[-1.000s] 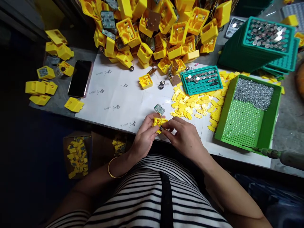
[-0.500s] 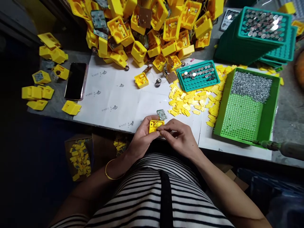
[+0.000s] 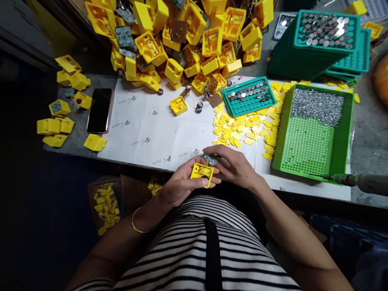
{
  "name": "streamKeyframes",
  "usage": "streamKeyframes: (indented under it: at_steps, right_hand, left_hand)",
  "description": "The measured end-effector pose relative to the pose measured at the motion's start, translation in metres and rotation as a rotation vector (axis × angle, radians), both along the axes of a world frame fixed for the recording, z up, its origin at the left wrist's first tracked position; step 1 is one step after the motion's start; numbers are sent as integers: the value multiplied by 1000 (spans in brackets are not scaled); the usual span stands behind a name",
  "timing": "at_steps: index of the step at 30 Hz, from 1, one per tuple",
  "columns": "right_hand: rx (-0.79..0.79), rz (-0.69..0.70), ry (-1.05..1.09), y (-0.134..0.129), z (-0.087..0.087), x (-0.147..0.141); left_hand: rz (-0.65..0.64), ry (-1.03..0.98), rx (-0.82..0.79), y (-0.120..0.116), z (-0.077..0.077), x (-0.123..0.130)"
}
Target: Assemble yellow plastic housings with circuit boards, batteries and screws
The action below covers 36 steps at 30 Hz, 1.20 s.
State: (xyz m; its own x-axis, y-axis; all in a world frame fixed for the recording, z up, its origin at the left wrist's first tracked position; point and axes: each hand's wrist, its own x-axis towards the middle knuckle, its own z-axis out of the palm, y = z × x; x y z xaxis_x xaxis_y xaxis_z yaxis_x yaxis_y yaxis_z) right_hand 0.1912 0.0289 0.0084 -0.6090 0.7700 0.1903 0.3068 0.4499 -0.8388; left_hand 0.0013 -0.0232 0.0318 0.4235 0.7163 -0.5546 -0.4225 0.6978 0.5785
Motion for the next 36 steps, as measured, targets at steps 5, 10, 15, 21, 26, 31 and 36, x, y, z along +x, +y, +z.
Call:
streamKeyframes:
  at_steps: [5,10,15,21,26,31,36]
  right_hand:
    - [-110,21,-49,4,20,13]
    - [-395,-58,-47,1,35,9]
    - [-548,-175,171,-9,26,-5]
    - [-147,-185,72,-26,21,-7]
    - [47,-200,-159,-33,25,-5]
    - [-105,-183,-245,-37,36,-1]
    - [-450,-231,86,-41,36,-4]
  left_hand:
    - [19,190,69,1,-10,-7]
    - [51,430,270,0,-19,-4]
    - [113,427,251,1,-21,5]
    - [166,168,101,4,-14,5]
    - [188,28,20,5,-7,1]
    - [231,147,82,3,-7,3]
    - [228,196,97,0,-6,7]
